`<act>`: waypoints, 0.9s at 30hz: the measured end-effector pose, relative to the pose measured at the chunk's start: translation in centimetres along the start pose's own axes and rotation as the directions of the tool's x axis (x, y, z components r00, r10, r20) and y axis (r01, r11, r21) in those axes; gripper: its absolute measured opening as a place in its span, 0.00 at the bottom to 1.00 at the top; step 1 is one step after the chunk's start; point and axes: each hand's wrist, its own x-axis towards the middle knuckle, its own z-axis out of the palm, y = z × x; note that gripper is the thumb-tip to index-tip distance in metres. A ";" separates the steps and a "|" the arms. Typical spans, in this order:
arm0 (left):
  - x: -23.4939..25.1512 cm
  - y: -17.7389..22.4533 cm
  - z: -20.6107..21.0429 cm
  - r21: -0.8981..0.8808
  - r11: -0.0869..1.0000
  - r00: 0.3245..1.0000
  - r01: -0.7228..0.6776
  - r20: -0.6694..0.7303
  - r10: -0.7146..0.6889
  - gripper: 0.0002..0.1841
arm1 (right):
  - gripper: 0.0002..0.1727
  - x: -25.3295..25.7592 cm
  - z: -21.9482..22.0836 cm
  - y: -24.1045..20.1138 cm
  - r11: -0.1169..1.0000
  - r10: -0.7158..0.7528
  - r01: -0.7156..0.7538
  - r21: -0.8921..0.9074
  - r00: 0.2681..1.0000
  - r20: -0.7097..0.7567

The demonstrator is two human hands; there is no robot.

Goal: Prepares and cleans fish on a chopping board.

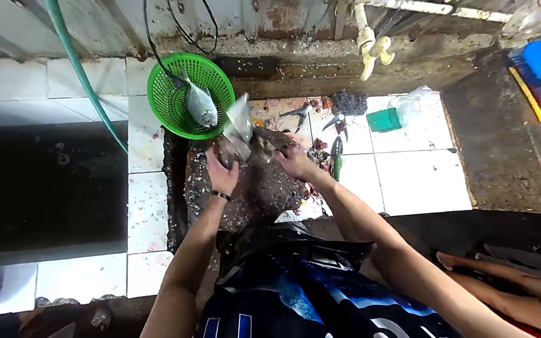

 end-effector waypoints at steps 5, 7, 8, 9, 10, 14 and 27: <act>12.5 0.7 -6.2 0.130 0.991 0.946 -0.005 -0.322 0.047 0.57 | 0.37 3.3 -2.1 -7.8 0.989 -0.134 0.126 -0.072 0.984 -0.119; 13.9 1.7 -8.2 0.255 0.967 0.937 0.021 -0.343 0.070 0.49 | 0.33 2.8 -1.3 -6.5 0.972 -0.218 0.192 -0.137 0.955 -0.204; 13.8 2.1 -8.5 0.284 0.959 0.945 -0.013 -0.310 0.104 0.40 | 0.30 2.6 -0.7 -5.0 0.958 -0.244 0.203 -0.203 0.947 -0.207; 13.7 2.5 -8.2 0.296 0.952 0.958 -0.076 -0.242 0.152 0.30 | 0.30 2.1 0.0 -3.3 0.945 -0.242 0.193 -0.263 0.956 -0.168; 14.0 2.5 -7.5 0.306 0.941 0.971 -0.141 -0.140 0.191 0.22 | 0.30 1.5 0.7 -1.3 0.936 -0.225 0.186 -0.299 0.969 -0.103; 16.9 2.6 -1.8 0.500 0.864 0.964 -0.056 0.253 -0.084 0.22 | 0.34 -1.4 2.3 8.5 0.926 -0.153 0.231 -0.299 0.953 0.262; 24.3 3.1 7.7 0.850 0.495 0.947 0.177 -0.011 -0.320 0.56 | 0.29 -6.3 5.6 12.5 0.996 0.022 -0.052 -0.070 0.925 -0.378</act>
